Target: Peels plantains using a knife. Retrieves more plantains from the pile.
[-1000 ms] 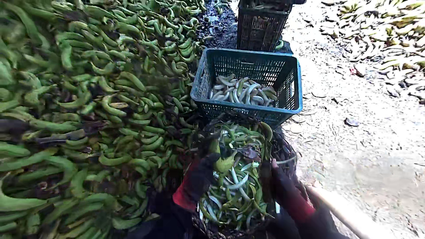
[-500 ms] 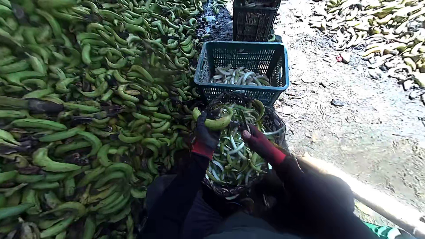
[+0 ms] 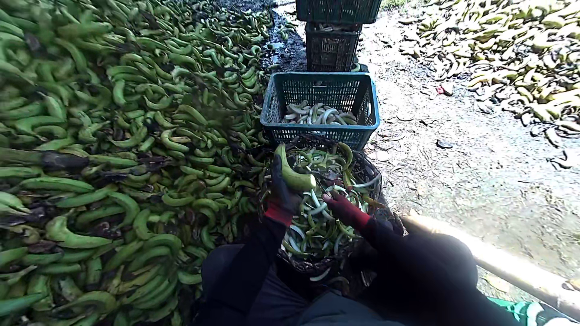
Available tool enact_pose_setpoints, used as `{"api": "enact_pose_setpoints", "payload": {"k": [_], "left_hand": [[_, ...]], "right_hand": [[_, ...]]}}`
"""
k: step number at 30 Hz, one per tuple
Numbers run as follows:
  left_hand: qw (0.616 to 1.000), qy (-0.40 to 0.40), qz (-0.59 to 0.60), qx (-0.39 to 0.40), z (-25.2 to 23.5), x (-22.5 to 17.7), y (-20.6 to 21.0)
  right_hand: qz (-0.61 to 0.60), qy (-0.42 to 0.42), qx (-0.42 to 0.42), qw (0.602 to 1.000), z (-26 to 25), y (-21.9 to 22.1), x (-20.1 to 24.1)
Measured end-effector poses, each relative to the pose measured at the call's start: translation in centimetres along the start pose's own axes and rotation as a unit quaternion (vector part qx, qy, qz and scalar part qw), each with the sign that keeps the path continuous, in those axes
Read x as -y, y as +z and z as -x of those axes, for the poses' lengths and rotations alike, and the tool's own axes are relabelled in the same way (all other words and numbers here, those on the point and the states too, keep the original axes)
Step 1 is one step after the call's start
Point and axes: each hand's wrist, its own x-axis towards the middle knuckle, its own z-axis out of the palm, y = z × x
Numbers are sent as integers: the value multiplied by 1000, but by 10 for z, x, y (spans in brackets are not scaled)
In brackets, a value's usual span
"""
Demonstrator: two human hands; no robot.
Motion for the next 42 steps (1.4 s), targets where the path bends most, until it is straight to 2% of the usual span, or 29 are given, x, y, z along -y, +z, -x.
{"api": "enact_pose_setpoints", "payload": {"k": [2,3,6,9,12,14,16,18,19,21,23,26,28,30,32,35,37,39,42], "left_hand": [[993,24,-98,61,-5,-21,-3],[989,20,-119,82,-7,-31,-2],[981,39,-157,105,-12,-38,3],[984,46,-129,111,-23,-26,4],[990,36,-113,79,-19,-19,11],[986,36,-146,72,-13,-13,15],[975,18,-203,90,-9,-1,15],[966,-36,-250,53,-2,12,24],[960,-50,-272,43,2,14,25],[960,-25,-277,25,-3,14,17],[966,47,-255,12,-17,4,5],[954,155,-254,-17,-36,-15,4],[956,163,-245,5,-27,-16,6],[969,102,-219,53,-13,-6,6],[974,-3,-210,81,-1,5,7],[956,-125,-239,116,-1,14,11],[946,-84,-304,71,-5,17,14],[947,29,-321,-19,-17,20,9],[925,164,-323,-117,-36,8,5]], "right_hand": [[-18,-86,-14,996,3,-15,27],[18,-130,-24,991,8,-26,47],[205,-230,-32,951,21,-52,93],[357,-284,-32,889,21,-59,108],[371,-266,-38,889,16,-56,103],[371,-226,-62,899,6,-57,105],[384,-180,-182,887,-8,-63,107],[372,-119,-309,867,-22,-77,107],[345,-87,-333,873,-26,-85,109],[294,-102,-301,901,-20,-92,112],[245,-178,-203,931,-4,-80,104],[231,-252,-74,937,12,-56,100],[265,-263,-64,925,11,-51,101],[305,-250,-97,914,1,-56,102],[357,-199,-186,893,-17,-65,106],[360,-129,-319,867,-34,-82,105],[333,-113,-319,880,-27,-87,110],[319,-150,-261,898,-8,-73,107],[340,-206,-179,900,10,-39,98]]}}
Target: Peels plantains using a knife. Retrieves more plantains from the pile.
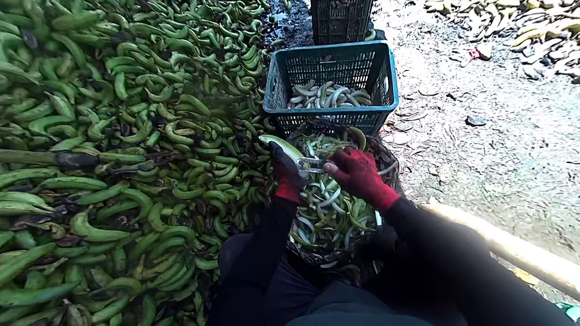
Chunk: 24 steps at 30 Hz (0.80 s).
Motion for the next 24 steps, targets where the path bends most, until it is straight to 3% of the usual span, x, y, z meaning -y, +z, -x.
{"api": "enact_pose_setpoints", "payload": {"k": [2,4,7,10,13,15,17,19,21,24], "left_hand": [[999,23,-5,-41,-3,-5,-2],[1000,3,18,-9,4,-6,-3],[982,-68,37,173,23,-4,-21],[914,-154,103,360,6,3,-25],[886,-103,-31,452,-17,2,-13],[877,-79,-76,468,-16,5,-10],[928,-56,-44,366,-7,15,-14],[984,-34,-64,164,0,6,-12],[998,-40,-38,9,-11,1,-3],[982,-113,107,-105,-25,-13,-1]], "right_hand": [[15,-14,9,1000,1,6,6],[15,-17,6,1000,-8,8,-2],[16,16,15,1000,-39,-3,-21],[24,36,-1,999,-54,-13,-39],[36,79,-21,996,-55,-15,-42],[33,124,-23,991,-57,-17,-50],[28,138,-22,990,-52,-21,-45],[23,98,-10,995,-37,-10,-25],[29,28,-25,999,-20,11,-4],[52,-24,-55,997,-7,24,18]]}}
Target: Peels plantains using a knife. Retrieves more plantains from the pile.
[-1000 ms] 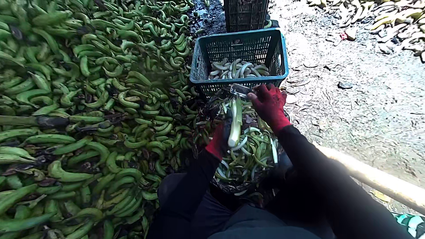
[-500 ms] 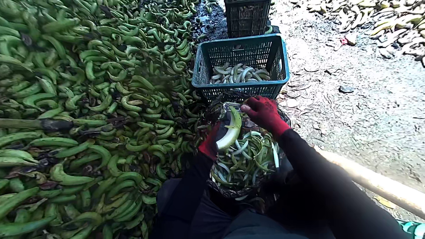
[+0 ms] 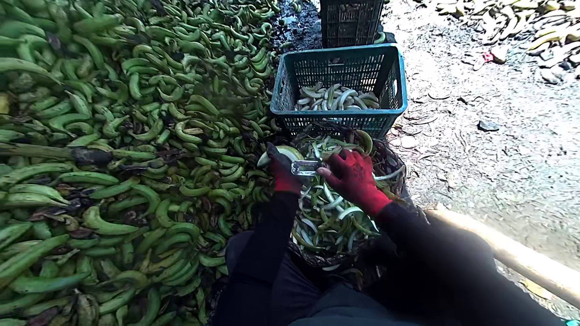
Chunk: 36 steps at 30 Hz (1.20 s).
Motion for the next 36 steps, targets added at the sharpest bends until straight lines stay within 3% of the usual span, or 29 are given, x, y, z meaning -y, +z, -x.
{"api": "enact_pose_setpoints", "payload": {"k": [2,6,11,16,18,21,24,26,28,30,32,34,36], "left_hand": [[999,-1,46,11,3,-2,1],[960,148,-73,228,29,10,-15],[951,123,-209,194,23,2,-22],[868,134,-248,409,32,-12,-4],[902,66,-193,379,26,1,2],[966,-44,-11,256,19,-5,-6],[954,-109,147,237,13,-20,-24],[915,-182,288,217,2,-22,-14],[908,-196,315,196,1,-21,-2],[955,-88,210,189,13,-13,4],[977,45,-9,209,35,-2,-2],[937,129,-202,254,56,6,-17],[906,139,-237,323,57,6,-17]], "right_hand": [[-1,-2,5,1000,-7,-3,-2],[-50,43,62,996,-38,-19,-24],[26,3,-8,1000,-30,-17,-19],[-80,119,124,982,-50,-31,-48],[-69,137,101,983,-44,-27,-49],[-14,-18,-11,1000,-10,-13,-27],[35,-147,-98,984,5,-3,-12],[44,-146,-109,982,3,-6,-10],[39,-116,-76,990,-2,-12,-9],[10,-54,-14,998,-12,-15,-9],[-50,21,59,997,-24,-16,-16],[-136,88,112,980,-34,-15,-29],[-258,159,161,939,-41,-7,-45]]}}
